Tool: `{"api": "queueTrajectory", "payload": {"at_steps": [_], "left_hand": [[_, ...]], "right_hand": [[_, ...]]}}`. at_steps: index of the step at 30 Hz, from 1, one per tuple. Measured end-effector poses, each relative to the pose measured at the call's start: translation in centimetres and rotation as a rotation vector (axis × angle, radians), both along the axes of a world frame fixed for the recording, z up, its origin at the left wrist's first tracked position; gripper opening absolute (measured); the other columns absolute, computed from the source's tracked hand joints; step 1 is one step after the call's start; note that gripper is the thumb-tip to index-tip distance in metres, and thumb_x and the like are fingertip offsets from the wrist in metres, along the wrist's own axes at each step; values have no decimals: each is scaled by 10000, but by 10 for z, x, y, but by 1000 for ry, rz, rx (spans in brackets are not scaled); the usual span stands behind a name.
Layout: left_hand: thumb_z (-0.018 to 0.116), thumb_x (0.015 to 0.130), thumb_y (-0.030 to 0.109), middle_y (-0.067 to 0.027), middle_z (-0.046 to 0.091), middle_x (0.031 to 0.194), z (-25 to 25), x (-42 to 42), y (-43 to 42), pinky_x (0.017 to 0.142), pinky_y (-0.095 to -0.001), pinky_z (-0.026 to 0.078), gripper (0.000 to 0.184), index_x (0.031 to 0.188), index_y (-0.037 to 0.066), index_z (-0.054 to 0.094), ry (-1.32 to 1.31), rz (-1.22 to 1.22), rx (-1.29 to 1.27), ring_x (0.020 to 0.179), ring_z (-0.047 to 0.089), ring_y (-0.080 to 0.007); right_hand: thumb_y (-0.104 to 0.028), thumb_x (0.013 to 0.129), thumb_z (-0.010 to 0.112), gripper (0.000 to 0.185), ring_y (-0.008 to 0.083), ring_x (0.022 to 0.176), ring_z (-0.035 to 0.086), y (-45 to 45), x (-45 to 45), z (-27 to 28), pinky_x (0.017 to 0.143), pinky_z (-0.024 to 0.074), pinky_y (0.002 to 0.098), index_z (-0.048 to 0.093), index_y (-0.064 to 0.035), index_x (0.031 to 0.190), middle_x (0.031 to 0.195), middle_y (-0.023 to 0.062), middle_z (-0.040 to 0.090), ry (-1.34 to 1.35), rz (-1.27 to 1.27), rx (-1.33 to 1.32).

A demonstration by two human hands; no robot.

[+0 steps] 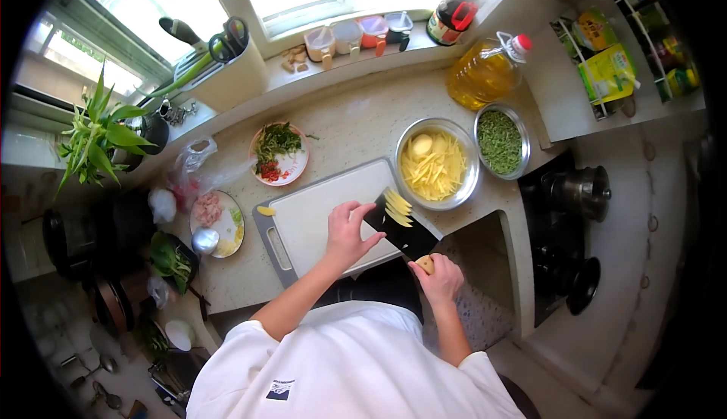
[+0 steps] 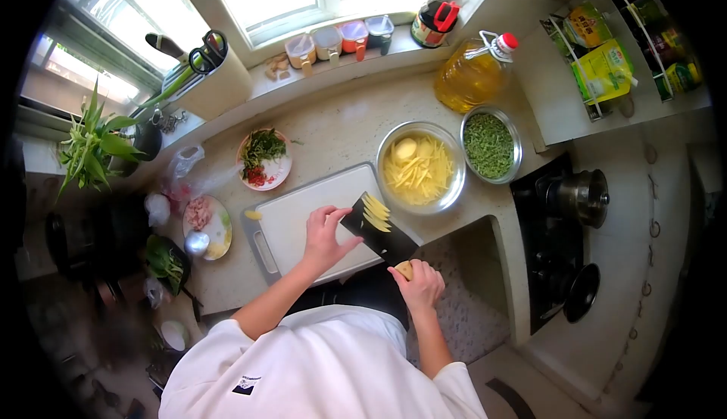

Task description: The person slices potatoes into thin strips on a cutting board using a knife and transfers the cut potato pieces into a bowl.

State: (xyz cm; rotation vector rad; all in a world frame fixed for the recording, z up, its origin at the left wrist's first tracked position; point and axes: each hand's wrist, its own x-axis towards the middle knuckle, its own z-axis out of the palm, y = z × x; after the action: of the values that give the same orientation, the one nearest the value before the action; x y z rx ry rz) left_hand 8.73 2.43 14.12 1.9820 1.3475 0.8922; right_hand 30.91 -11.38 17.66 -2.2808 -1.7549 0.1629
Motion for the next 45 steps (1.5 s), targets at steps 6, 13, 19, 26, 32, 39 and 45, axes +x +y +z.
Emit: {"api": "queueTrajectory", "payload": {"at_steps": [6, 13, 19, 26, 32, 39, 45], "left_hand": [[966, 635, 337, -124, 503, 1244, 0, 76, 37, 1035, -477, 370, 810, 1340, 185, 596, 164, -19, -28, 1214, 479, -344], [963, 637, 356, -120, 506, 1260, 4, 152, 62, 1053, -473, 334, 806, 1333, 187, 594, 230, 7, 14, 1234, 475, -334], [933, 692, 364, -115, 519, 1257, 1, 193, 76, 1050, -476, 331, 748, 1339, 187, 601, 307, 105, -9, 1244, 482, -325], [790, 847, 275, -96, 542, 1192, -12, 198, 105, 1023, -485, 352, 494, 1305, 194, 623, 227, 418, -18, 1175, 487, -316], [930, 691, 342, -114, 522, 1244, 27, 181, 77, 1062, -504, 322, 737, 1349, 237, 614, 302, 43, 25, 1245, 471, -340], [964, 610, 351, -102, 504, 1252, 6, 206, 74, 1076, -499, 306, 807, 1337, 252, 627, 335, 64, -14, 1273, 449, -326], [844, 800, 345, -100, 523, 1232, 10, 223, 103, 1066, -497, 315, 578, 1328, 225, 640, 264, 349, 69, 1223, 473, -318]], "right_hand": [[-483, 745, 891, 439, 324, 711, 667, 13, 64, 2, 629, 505, 440, 678, -122, 876, 804, 86, 693, -3, 13, -11], [-540, 789, 846, 461, 308, 710, 671, 28, 142, 2, 660, 510, 437, 658, -124, 848, 786, 77, 673, 64, 97, -76], [-552, 779, 844, 468, 306, 702, 672, 36, 178, -1, 658, 508, 431, 663, -125, 839, 782, 77, 674, 90, 200, -104], [-557, 772, 849, 474, 322, 702, 688, 46, 197, 2, 645, 524, 445, 679, -121, 851, 792, 88, 700, 143, 245, -141], [-555, 764, 855, 484, 346, 695, 694, 61, 205, 4, 630, 538, 462, 679, -113, 853, 791, 96, 710, 201, 244, -156], [-567, 761, 851, 495, 345, 679, 689, 70, 211, -2, 612, 538, 458, 666, -114, 837, 772, 93, 706, 173, 338, -156], [-574, 774, 842, 499, 335, 678, 691, 78, 214, 1, 602, 533, 459, 676, -109, 843, 751, 95, 702, 176, 338, -172]]}}
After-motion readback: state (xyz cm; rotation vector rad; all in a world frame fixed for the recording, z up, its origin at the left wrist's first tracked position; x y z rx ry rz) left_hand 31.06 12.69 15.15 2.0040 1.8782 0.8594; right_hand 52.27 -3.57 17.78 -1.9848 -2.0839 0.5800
